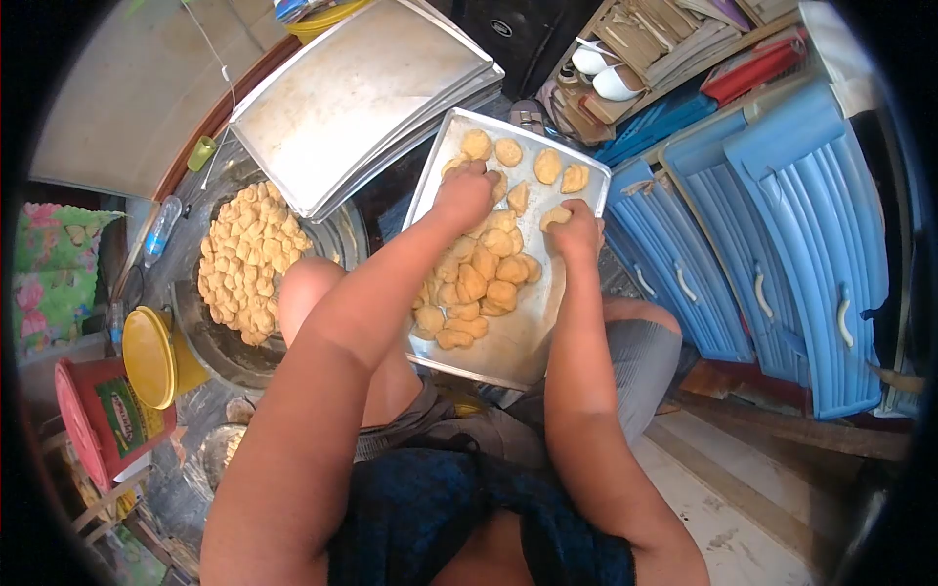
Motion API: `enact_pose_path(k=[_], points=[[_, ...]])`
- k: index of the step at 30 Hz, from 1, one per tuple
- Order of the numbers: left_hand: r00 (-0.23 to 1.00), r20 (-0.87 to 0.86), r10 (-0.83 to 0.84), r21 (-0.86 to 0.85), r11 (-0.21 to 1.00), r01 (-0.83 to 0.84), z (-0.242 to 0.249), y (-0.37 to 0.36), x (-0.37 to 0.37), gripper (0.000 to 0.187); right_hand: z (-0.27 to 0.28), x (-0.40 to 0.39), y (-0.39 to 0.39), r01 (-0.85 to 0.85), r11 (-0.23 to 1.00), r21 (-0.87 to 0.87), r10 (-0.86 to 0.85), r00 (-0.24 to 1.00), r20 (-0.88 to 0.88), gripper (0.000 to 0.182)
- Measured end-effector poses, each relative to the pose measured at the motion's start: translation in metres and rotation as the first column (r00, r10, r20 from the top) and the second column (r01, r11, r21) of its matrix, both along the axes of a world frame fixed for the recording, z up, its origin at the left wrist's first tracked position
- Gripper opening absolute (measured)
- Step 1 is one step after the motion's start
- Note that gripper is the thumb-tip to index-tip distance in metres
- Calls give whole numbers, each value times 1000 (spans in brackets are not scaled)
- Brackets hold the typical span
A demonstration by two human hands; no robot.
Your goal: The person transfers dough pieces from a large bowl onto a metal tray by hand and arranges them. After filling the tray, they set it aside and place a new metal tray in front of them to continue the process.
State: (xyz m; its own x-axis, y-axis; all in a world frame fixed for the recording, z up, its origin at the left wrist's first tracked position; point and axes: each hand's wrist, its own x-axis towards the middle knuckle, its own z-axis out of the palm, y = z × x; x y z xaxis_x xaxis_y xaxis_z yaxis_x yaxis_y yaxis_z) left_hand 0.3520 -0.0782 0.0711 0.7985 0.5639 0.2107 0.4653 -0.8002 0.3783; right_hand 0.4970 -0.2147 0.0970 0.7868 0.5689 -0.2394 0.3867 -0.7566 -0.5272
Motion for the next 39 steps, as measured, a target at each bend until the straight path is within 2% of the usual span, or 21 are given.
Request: enact_pose_path(k=[2, 4, 6, 7, 9, 10, 13, 15, 17, 19, 20, 22, 23, 26, 27, 28, 30, 32, 35, 37, 39], points=[[1000, -3, -14, -15, 1000, 14, 6, -3, 2, 32, 7, -11, 3, -180, 983, 16, 164, 924, 346, 45], [1000, -6, -27, -29, 999, 27, 9, -4, 5, 32, 0, -18, 15, -334, 924, 188, 254, 901, 351, 40], [992, 52, -115, -237, 963, 124, 7, 0, 6, 28, 7, -27, 23, -411, 906, 101, 368, 883, 291, 34], [992, 47, -118, -237, 963, 126, 3, 1, 7, 28, -1, -23, 25, -408, 907, 103, 365, 885, 287, 34], [982, 170, -81, -367, 920, 140, 4, 2, 10, 30, -15, -11, 28, -217, 972, 85, 202, 966, 161, 25], [982, 170, -78, -367, 920, 136, 7, 3, 10, 30, -18, -9, 27, -220, 972, 85, 205, 966, 160, 25], [988, 86, -128, -388, 909, 152, 10, 1, 8, 30, -22, -12, 16, -180, 982, 52, 144, 903, 405, 17], [980, -36, -194, -211, 960, 183, 12, 1, 9, 30, -22, -13, 12, -214, 976, 41, 179, 896, 406, 19], [971, -37, -236, -164, 960, 227, 16, -5, 9, 30, -20, -11, 6, -247, 968, 33, 212, 888, 409, 22], [964, -39, -264, -115, 959, 258, 21, -13, 8, 31, -15, -6, 0, -147, 972, 182, 44, 879, 475, 36], [954, -32, -298, -130, 948, 292, 23, -18, 10, 31, -15, -4, -3, -154, 971, 181, 50, 878, 476, 36], [944, -29, -330, -150, 935, 322, 21, -27, 8, 31, -17, -3, -10, 2, 982, 189, -49, 969, 242, 46], [939, -51, -340, -119, 936, 332, 17, -30, 8, 32, -31, 2, -12, 2, 953, 302, -46, 989, 141, 46], [938, -75, -340, -54, 940, 336, 13, -30, 9, 32, -29, -5, -11, 11, 845, 534, -193, 939, 286, 40], [941, -79, -329, -22, 944, 328, 17, -30, 8, 30, -32, -4, -11, 13, 845, 534, -194, 939, 285, 40], [940, -81, -330, -23, 944, 330, 22, -26, 9, 30, -37, -2, -11, -31, 848, 529, -156, 940, 305, 35], [927, -255, -274, -258, 944, 208, 34, -19, 11, 28, -37, -1, -11, -68, 848, 525, -122, 940, 319, 31], [923, -291, -251, -251, 951, 179, 35, -18, 1, 28, -29, -1, -10, -214, 907, 363, 32, 894, 447, 23], [886, -408, -219, -224, 965, 135, 35, -16, -20, 31, -1, -19, -8, -188, 883, 430, -14, 905, 426, 23], [843, -495, -210, -188, 973, 133, 37, -18, -33, 41, -16, -26, -9, -167, 883, 439, 172, 985, 29, 31], [866, -474, -161, -183, 980, 81, 47, -26, -44, 41, -39, -43, -9, -404, 807, 430, 381, 914, 141, 42]])
